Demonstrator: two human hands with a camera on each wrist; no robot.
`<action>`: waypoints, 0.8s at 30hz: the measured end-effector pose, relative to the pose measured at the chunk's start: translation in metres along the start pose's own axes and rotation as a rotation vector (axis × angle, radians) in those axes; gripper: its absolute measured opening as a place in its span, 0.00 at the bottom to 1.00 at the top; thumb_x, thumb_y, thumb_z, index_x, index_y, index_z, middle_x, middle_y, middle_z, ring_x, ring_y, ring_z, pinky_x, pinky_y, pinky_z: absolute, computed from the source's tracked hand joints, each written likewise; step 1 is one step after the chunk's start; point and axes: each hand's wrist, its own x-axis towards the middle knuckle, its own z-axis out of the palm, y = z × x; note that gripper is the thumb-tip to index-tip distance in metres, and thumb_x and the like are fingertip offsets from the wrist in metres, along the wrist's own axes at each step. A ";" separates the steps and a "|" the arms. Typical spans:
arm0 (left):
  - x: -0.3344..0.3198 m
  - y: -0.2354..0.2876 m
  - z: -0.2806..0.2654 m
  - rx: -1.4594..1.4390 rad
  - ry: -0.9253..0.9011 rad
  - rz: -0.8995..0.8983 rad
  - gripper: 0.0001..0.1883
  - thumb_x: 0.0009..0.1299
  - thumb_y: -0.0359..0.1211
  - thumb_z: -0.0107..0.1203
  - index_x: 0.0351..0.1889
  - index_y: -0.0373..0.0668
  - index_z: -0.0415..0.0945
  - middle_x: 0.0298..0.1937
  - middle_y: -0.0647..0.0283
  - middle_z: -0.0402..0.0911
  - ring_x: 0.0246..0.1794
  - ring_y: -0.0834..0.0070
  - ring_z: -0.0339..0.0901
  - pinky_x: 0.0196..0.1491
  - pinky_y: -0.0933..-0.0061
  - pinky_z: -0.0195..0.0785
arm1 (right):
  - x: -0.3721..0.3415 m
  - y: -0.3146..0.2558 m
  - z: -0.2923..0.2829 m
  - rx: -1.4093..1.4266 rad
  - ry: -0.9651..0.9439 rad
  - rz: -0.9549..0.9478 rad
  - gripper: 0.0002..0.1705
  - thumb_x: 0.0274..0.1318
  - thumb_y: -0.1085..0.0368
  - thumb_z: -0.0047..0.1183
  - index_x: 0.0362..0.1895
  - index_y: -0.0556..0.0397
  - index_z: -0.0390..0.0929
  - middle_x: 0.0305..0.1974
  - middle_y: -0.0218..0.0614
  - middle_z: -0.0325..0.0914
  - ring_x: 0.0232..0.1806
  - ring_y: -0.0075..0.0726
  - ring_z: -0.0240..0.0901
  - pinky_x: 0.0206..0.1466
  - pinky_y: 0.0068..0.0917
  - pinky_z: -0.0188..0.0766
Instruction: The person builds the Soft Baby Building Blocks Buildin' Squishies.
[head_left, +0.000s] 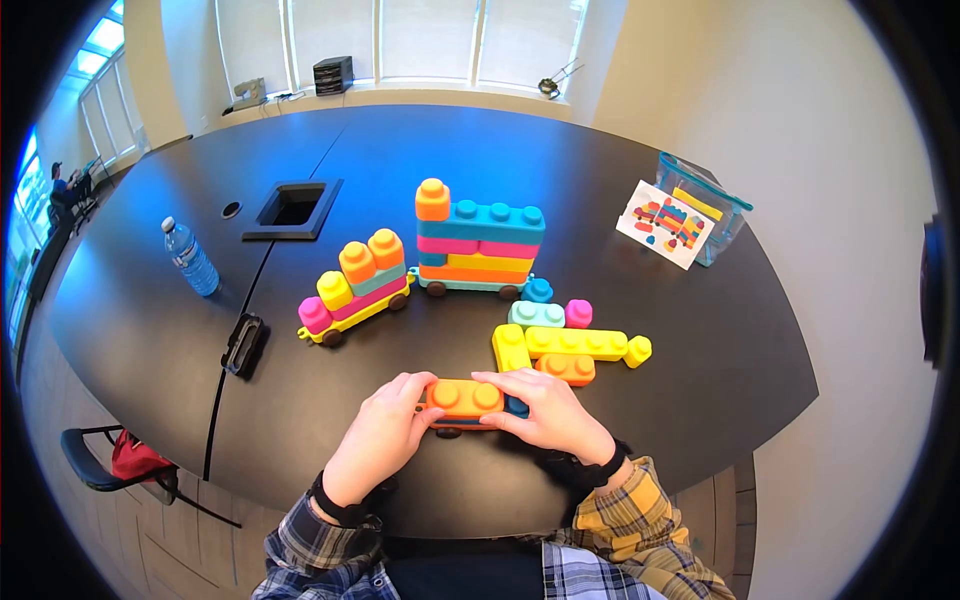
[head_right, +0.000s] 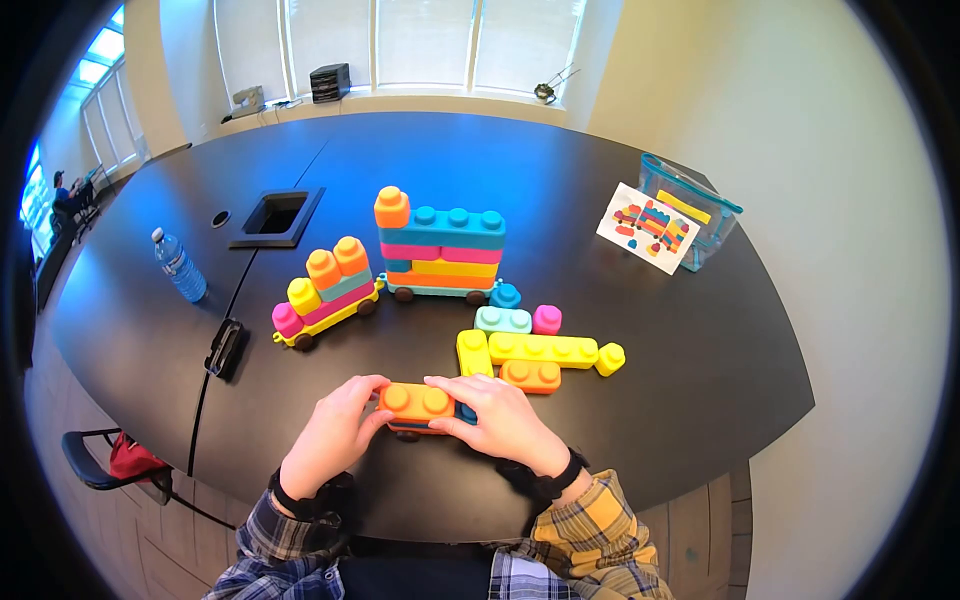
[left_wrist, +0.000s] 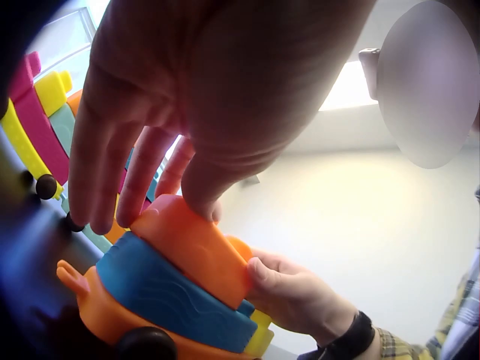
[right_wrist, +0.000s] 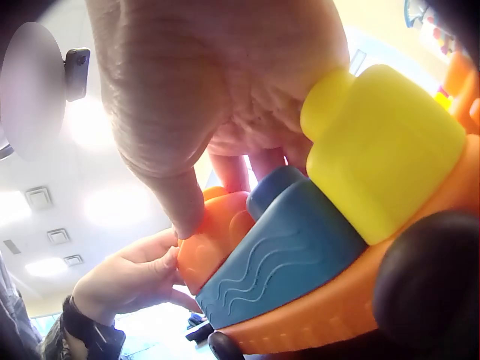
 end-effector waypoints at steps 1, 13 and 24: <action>0.002 0.002 -0.001 0.000 0.000 0.003 0.22 0.71 0.30 0.67 0.61 0.36 0.75 0.54 0.50 0.83 0.55 0.50 0.83 0.58 0.58 0.79 | 0.000 -0.001 0.000 -0.002 0.002 0.001 0.34 0.61 0.48 0.69 0.69 0.44 0.79 0.49 0.43 0.87 0.51 0.52 0.84 0.54 0.43 0.79; 0.009 0.009 0.000 0.044 0.015 0.106 0.19 0.68 0.32 0.68 0.56 0.37 0.79 0.54 0.53 0.82 0.56 0.51 0.81 0.58 0.55 0.76 | -0.034 0.060 -0.053 -0.488 0.319 0.284 0.19 0.57 0.56 0.69 0.45 0.56 0.83 0.44 0.42 0.82 0.48 0.53 0.81 0.51 0.45 0.79; 0.015 0.020 0.006 0.115 -0.006 0.130 0.22 0.68 0.34 0.68 0.60 0.43 0.79 0.55 0.57 0.82 0.56 0.53 0.81 0.59 0.57 0.76 | -0.054 0.080 -0.053 -0.423 0.174 0.362 0.20 0.59 0.55 0.69 0.48 0.53 0.81 0.44 0.40 0.83 0.49 0.51 0.82 0.51 0.42 0.80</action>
